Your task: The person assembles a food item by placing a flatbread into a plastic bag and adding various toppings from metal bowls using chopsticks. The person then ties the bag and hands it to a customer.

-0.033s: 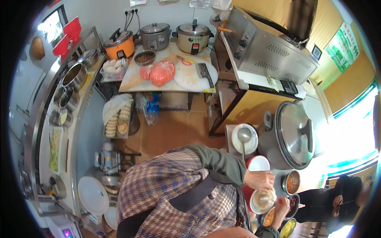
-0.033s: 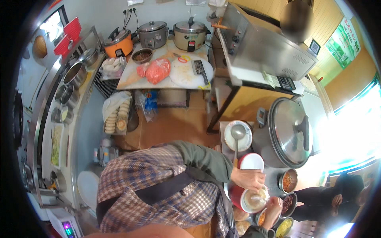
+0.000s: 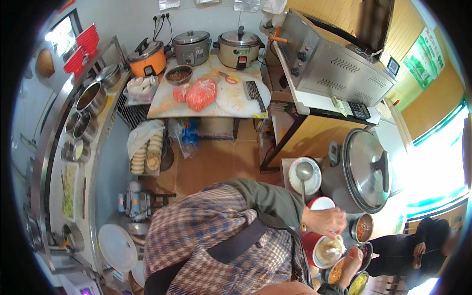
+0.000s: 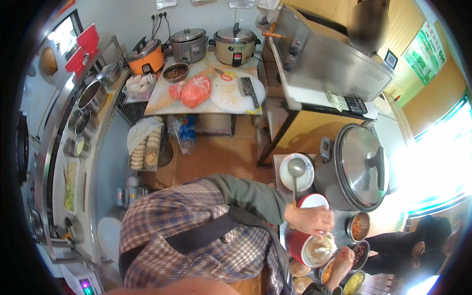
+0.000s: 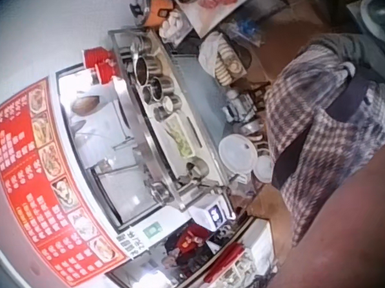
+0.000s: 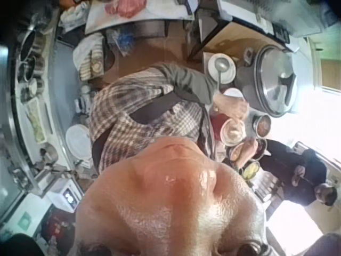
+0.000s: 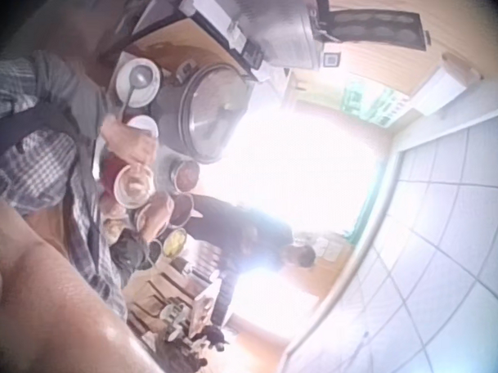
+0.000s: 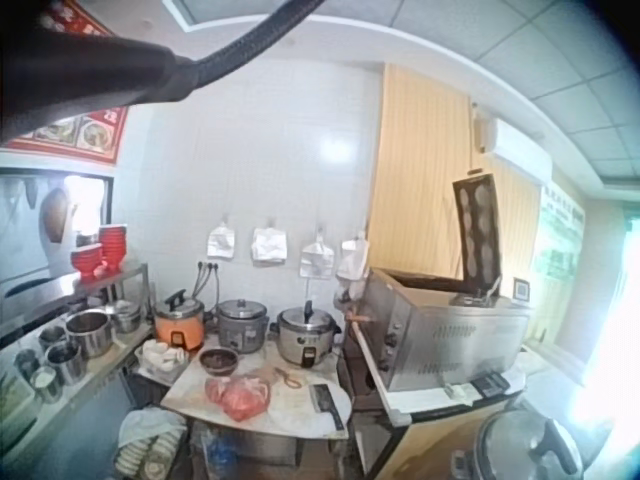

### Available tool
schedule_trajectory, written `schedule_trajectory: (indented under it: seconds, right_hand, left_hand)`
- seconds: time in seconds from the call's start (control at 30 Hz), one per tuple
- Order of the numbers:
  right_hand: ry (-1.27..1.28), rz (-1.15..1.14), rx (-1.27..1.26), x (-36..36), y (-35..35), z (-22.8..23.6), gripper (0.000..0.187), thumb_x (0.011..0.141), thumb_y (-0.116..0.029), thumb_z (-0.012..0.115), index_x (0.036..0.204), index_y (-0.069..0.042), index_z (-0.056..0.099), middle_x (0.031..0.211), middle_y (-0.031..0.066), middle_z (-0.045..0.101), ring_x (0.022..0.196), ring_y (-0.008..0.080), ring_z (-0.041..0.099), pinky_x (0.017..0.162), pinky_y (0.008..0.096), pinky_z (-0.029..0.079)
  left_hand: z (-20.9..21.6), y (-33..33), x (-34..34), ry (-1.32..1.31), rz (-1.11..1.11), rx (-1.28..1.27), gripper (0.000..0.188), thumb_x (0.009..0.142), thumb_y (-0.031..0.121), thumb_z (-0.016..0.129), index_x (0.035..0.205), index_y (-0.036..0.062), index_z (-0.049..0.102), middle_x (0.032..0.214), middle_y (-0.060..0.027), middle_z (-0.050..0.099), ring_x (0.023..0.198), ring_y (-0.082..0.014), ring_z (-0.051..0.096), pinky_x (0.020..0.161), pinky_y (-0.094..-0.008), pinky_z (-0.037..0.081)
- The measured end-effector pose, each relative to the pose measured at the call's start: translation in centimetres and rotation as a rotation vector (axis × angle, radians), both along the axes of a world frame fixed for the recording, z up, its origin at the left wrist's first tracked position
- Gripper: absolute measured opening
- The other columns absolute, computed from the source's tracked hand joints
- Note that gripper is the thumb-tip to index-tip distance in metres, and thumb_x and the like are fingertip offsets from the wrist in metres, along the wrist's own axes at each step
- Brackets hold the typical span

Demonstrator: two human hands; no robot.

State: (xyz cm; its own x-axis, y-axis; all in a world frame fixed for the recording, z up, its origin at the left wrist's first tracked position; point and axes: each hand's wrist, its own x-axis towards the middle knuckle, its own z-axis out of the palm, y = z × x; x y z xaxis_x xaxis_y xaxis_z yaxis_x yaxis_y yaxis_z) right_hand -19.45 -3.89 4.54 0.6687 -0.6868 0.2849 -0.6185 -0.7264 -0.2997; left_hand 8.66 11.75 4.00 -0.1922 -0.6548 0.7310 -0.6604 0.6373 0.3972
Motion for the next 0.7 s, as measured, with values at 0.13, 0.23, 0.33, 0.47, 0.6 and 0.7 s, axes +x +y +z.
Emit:
schedule_trajectory:
  seconds: [0.13,0.23,0.33,0.47,0.6,0.7]
  right_hand:
    - [-0.288,-0.234,0.052,4.3,6.6,3.6,0.031,0.089,0.002,0.062,0.121,0.002,0.062,0.103,0.0152,0.067,0.089,0.0267,0.064,0.080,0.0366,0.052]
    - [-0.410,-0.320,0.021,12.6,10.3,3.8,0.022,0.098,-0.008,0.061,0.118,0.003,0.064,0.105,0.0138,0.068,0.091,0.0197,0.065,0.079,0.0326,0.054]
    - [-0.448,0.287,0.217,26.3,12.5,1.7,0.020,0.092,0.002,0.062,0.112,0.002,0.066,0.099,0.0137,0.069,0.091,0.0218,0.066,0.079,0.0308,0.053]
    - [-0.400,0.745,0.292,42.1,14.0,1.3,0.025,0.085,0.008,0.065,0.108,0.000,0.068,0.082,0.0106,0.065,0.070,0.0209,0.064,0.066,0.0309,0.051]
    - [-0.419,0.923,0.477,54.9,14.6,1.5,0.024,0.086,0.006,0.067,0.109,0.000,0.068,0.083,0.0104,0.067,0.069,0.0199,0.063,0.065,0.0294,0.051]
    - [-0.334,1.021,0.526,61.9,14.7,2.2,0.024,0.087,0.004,0.068,0.110,-0.001,0.068,0.085,0.0102,0.067,0.069,0.0193,0.063,0.064,0.0283,0.051]
  left_hand:
    - [14.3,9.9,13.5,0.402,-0.263,-0.343,0.023,0.088,0.025,0.072,0.100,0.0093,0.060,0.120,-0.0111,0.053,0.114,-0.0313,0.047,0.097,-0.0456,0.040]
    - [21.8,19.1,20.9,0.377,-0.424,-0.509,0.021,0.089,0.023,0.070,0.100,0.0082,0.060,0.118,-0.0118,0.055,0.111,-0.0309,0.049,0.095,-0.0445,0.041]
    - [25.4,23.4,25.4,0.336,-0.448,-0.549,0.019,0.090,0.021,0.068,0.101,0.0071,0.060,0.115,-0.0126,0.057,0.107,-0.0305,0.052,0.093,-0.0433,0.043]
    - [26.4,24.7,31.4,0.301,-0.412,-0.567,0.016,0.092,0.018,0.066,0.101,0.0055,0.060,0.111,-0.0136,0.060,0.103,-0.0299,0.055,0.090,-0.0418,0.045]
    - [27.4,24.8,37.8,0.265,-0.305,-0.565,0.014,0.093,0.015,0.063,0.101,0.0040,0.061,0.107,-0.0146,0.062,0.099,-0.0293,0.058,0.087,-0.0402,0.047]
    - [28.6,24.8,42.7,0.242,-0.261,-0.570,0.012,0.094,0.012,0.062,0.102,0.0029,0.061,0.105,-0.0154,0.064,0.096,-0.0288,0.060,0.085,-0.0391,0.049]
